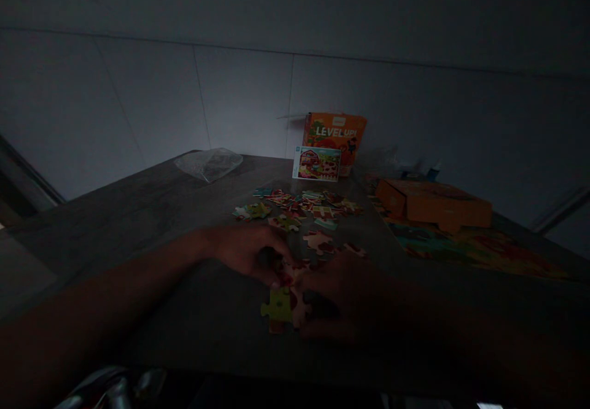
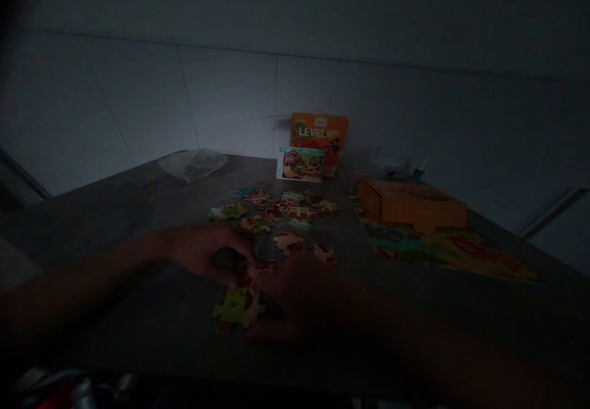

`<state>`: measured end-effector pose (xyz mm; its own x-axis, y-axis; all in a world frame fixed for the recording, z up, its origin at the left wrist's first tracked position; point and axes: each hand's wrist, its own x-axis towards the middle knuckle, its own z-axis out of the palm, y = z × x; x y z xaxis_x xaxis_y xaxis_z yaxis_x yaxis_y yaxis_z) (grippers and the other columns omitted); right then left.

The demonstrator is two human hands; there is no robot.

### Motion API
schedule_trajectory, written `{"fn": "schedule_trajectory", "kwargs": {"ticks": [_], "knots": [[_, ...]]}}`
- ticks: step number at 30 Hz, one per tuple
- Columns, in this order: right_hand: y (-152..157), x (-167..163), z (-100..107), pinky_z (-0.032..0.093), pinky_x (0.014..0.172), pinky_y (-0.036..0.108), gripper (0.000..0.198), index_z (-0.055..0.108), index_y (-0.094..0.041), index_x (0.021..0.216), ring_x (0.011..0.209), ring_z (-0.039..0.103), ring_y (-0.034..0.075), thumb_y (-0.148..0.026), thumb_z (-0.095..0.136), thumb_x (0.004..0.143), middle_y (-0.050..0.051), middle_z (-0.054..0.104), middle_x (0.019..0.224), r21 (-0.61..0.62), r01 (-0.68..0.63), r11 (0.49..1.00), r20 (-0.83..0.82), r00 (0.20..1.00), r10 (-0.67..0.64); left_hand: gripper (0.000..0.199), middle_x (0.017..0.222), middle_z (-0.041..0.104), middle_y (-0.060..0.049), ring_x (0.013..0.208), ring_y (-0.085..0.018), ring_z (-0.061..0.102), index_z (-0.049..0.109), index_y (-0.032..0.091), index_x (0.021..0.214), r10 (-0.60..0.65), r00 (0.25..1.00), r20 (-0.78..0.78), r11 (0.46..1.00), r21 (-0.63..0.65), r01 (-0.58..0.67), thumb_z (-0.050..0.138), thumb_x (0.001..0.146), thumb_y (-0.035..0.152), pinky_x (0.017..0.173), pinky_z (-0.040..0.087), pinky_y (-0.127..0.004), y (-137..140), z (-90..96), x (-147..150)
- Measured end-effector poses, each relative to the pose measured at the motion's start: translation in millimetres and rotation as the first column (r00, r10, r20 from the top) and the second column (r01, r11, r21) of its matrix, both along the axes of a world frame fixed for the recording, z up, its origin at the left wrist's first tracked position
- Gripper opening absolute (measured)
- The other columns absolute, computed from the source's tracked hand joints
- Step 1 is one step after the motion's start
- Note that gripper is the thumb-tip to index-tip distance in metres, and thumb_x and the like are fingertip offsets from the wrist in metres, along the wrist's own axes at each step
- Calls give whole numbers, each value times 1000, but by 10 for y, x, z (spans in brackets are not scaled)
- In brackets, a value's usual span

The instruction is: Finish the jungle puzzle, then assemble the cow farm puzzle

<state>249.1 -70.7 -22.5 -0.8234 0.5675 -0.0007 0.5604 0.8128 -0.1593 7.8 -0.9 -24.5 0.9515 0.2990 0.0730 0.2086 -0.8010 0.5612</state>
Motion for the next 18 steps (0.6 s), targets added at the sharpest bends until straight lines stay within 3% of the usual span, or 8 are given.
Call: {"fn": "schedule_trajectory", "kwargs": {"ticks": [18], "knots": [[46,9,-77,26,55,27,39,70,-20,92,60,60,16,-58,63,84,4,72,73,44,-37,998,-27,999,38,26,101,72,-7,90,-19,65,71,18,109,-12,1000,6,1000,19,12,75,83,22,79,48,-25,-5,1,12]]}}
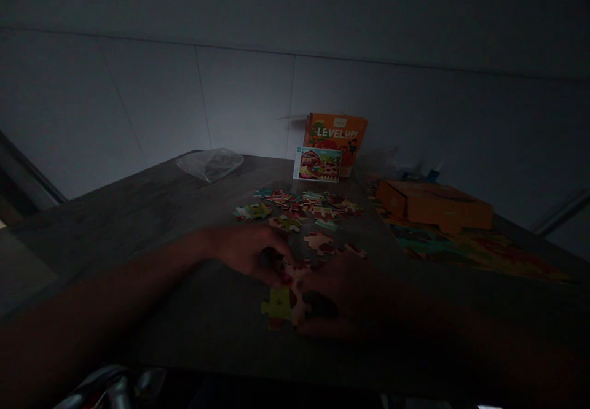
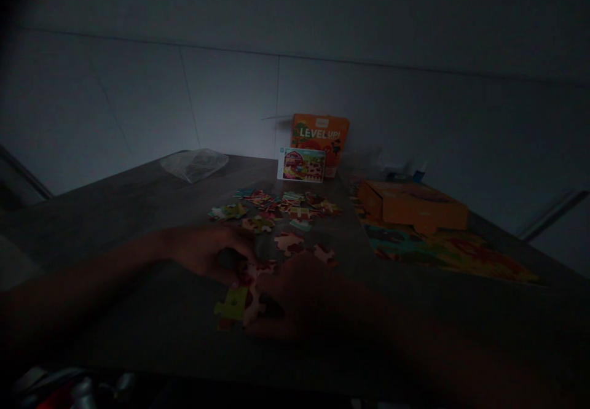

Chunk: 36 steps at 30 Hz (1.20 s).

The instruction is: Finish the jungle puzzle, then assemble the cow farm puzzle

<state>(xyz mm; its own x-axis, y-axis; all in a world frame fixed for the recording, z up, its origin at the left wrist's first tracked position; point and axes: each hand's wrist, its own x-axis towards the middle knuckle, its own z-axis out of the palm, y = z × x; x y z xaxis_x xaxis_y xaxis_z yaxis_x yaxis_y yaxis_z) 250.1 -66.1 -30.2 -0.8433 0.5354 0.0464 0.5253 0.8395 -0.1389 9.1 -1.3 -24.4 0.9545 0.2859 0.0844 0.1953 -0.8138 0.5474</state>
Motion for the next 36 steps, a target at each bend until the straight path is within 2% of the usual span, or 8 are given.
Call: {"fn": "schedule_trajectory", "kwargs": {"ticks": [6,14,20,24,30,33,36], "knots": [[-3,-10,1,23,54,28,38,72,-20,91,60,59,16,-56,65,83,5,70,71,78,-17,997,-7,1000,18,27,100,72,-8,92,-20,65,71,17,109,-6,1000,-23,1000,21,6,76,82,22,79,49,-27,8,-5,-5],[4,4,-22,26,54,28,37,71,-19,90,58,55,14,-54,60,88,4,68,69,96,-48,994,-18,999,50,29,105,71,-8,95,-21,65,71,20,111,23,999,-24,1000,12,-22,76,83,22,82,49,-30,-16,18,-2],[28,11,-14,27,55,27,33,71,-20,91,60,57,14,-48,55,94,4,69,71,75,-71,995,-33,997,74,26,101,70,-7,92,-20,64,72,20,109,33,997,-66,999,19,-31,75,83,22,80,48,-28,-22,39,5],[34,11,-20,24,55,28,31,71,-19,90,59,55,15,-49,60,90,4,68,70,84,-51,995,-13,999,53,25,100,71,-7,91,-20,64,71,20,109,35,996,-80,999,6,-34,74,84,23,80,49,-29,-24,43,4],[46,25,-1,23,57,29,30,70,-24,99,62,54,16,-50,58,92,2,66,69,65,-22,998,-38,999,24,38,100,69,-7,86,-18,65,67,16,116,64,996,-62,998,-13,-65,78,80,21,73,49,-25,-29,44,2],[128,88,46,26,59,27,21,70,-24,99,63,53,14,-40,59,92,1,66,71,29,-72,997,-52,996,74,41,98,68,-5,83,-17,64,65,17,116,82,994,-67,997,10,-82,80,78,24,70,47,-24,-20,31,-6],[267,202,101,29,58,26,18,71,-21,96,61,54,13,-35,63,88,1,66,72,-5,-117,993,-41,992,116,34,95,67,-4,81,-16,62,66,18,109,90,993,-74,996,35,-88,79,79,26,69,46,-24,-14,20,-15]]}}
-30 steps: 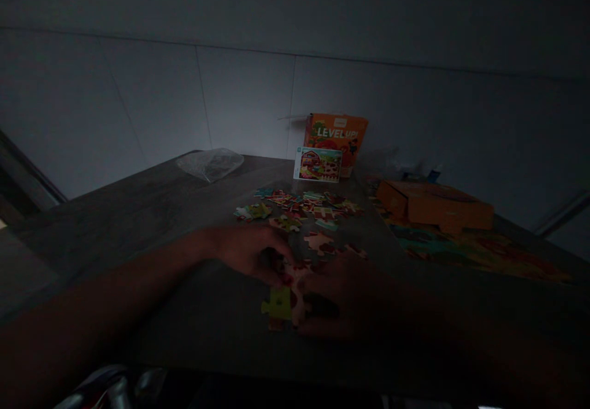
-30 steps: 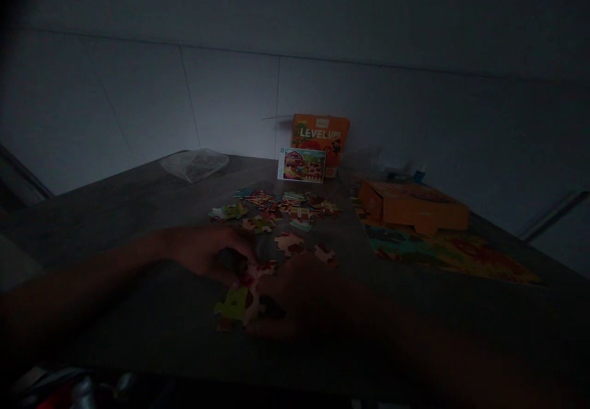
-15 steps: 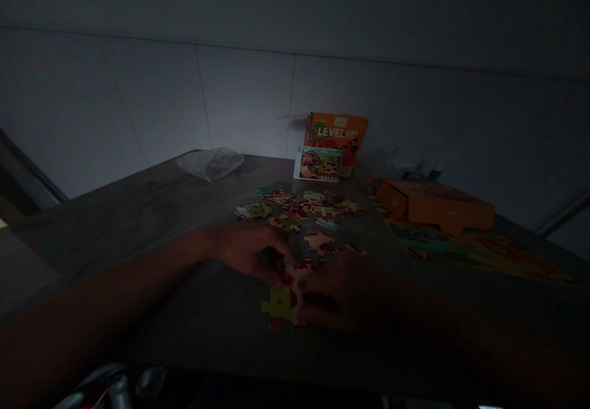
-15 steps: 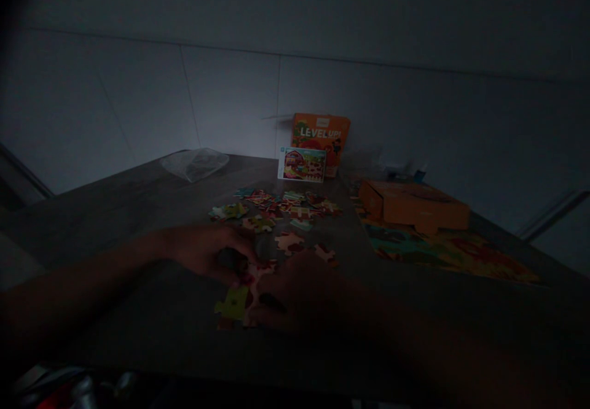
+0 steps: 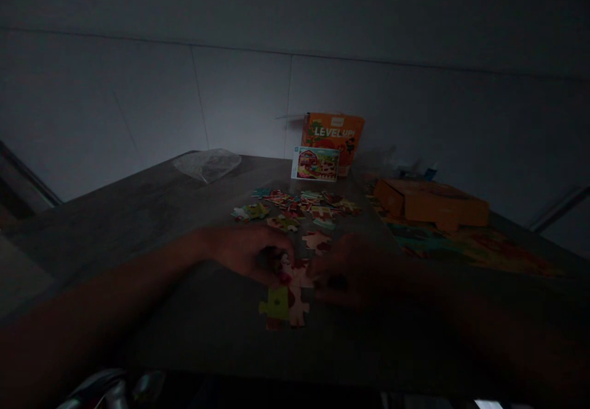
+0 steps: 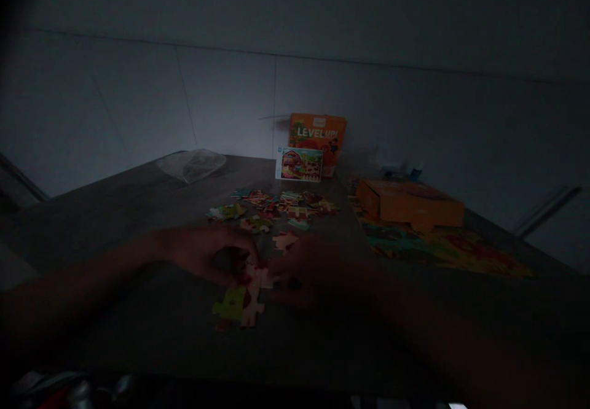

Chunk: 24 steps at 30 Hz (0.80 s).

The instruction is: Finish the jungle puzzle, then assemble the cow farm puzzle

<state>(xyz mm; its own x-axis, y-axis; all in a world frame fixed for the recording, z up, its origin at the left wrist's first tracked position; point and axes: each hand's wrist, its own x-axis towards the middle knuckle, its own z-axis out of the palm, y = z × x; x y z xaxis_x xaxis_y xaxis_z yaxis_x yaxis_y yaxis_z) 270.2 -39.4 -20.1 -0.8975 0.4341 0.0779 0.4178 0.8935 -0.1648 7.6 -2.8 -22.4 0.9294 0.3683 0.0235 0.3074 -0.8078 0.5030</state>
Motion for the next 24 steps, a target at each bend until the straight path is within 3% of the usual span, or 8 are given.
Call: {"fn": "schedule_trajectory", "kwargs": {"ticks": [6,12,17,24], "knots": [[219,200,74,30,56,24,21,72,-19,91,58,55,12,-39,67,86,0,63,65,-33,80,996,86,993,-77,21,90,64,-3,79,-15,60,65,17,93,7,1000,-18,1000,8,-6,78,80,26,68,44,-23,-5,-7,-8],[234,209,61,30,58,24,23,69,-18,87,61,55,12,-41,69,85,0,66,70,-48,110,993,97,990,-105,19,87,64,-2,78,-15,61,62,17,87,31,999,-24,999,7,-31,76,82,29,67,43,-22,-9,-6,-3],[194,164,56,31,59,25,19,67,-16,80,62,54,12,-34,67,87,0,63,67,-64,105,992,122,988,-97,21,86,65,-2,78,-15,61,62,16,86,66,997,-46,998,7,-65,76,82,32,68,42,-22,-19,-1,7],[173,147,100,31,59,25,19,70,-18,86,65,57,14,-37,71,84,1,65,71,-61,184,981,139,975,-174,28,87,65,-1,77,-15,61,63,17,89,169,972,-162,982,-59,-181,78,79,39,64,42,-21,47,36,-121]]}}
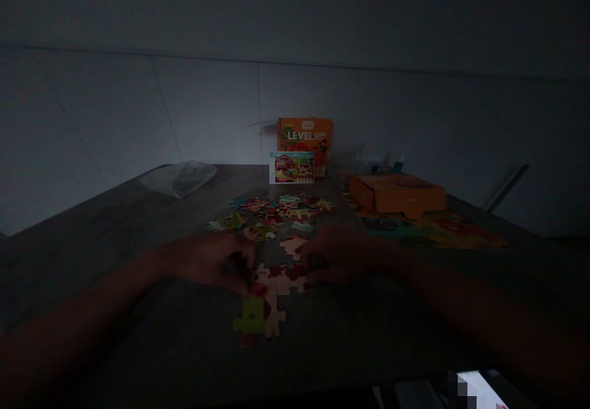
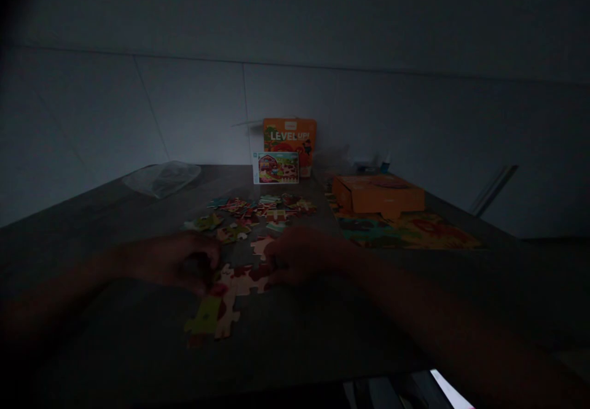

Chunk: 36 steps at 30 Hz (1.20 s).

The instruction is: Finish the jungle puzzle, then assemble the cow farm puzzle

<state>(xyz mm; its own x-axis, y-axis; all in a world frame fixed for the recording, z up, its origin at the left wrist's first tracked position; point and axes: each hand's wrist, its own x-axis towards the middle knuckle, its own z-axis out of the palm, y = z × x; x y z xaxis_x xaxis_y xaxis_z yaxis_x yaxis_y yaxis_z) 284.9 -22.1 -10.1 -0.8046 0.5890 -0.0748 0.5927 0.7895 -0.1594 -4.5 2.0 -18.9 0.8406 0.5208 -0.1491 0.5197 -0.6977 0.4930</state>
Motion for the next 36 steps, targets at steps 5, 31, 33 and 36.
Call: {"fn": "schedule_trajectory", "kwargs": {"ticks": [5,31,33,36], "knots": [[-1,-2,13,31,59,25,18,71,-17,88,64,56,13,-36,69,86,1,65,72,-17,-46,999,17,999,47,17,87,66,-2,75,-16,62,67,17,88,26,997,-70,999,-18,-27,73,81,32,63,43,-21,42,45,-83],[69,-28,-133,33,59,22,15,69,-15,86,68,60,12,-30,74,84,0,67,75,-130,-61,990,-112,993,47,14,87,67,-3,78,-17,63,68,18,96,-27,1000,3,996,87,27,70,84,25,66,44,-23,21,-31,18],[99,-4,-145,32,58,22,19,70,-16,86,64,59,12,-35,73,84,0,66,72,-121,-66,990,-124,991,50,14,87,67,-3,77,-17,63,68,17,97,-21,1000,8,996,82,21,70,84,24,65,43,-22,17,-26,20],[238,99,-147,34,58,23,19,72,-16,90,60,58,12,-34,65,87,1,67,69,-18,-1,1000,-247,969,-4,13,87,68,-3,76,-16,63,68,18,96,-26,999,28,998,66,24,69,85,23,65,44,-22,9,-21,21]]}}
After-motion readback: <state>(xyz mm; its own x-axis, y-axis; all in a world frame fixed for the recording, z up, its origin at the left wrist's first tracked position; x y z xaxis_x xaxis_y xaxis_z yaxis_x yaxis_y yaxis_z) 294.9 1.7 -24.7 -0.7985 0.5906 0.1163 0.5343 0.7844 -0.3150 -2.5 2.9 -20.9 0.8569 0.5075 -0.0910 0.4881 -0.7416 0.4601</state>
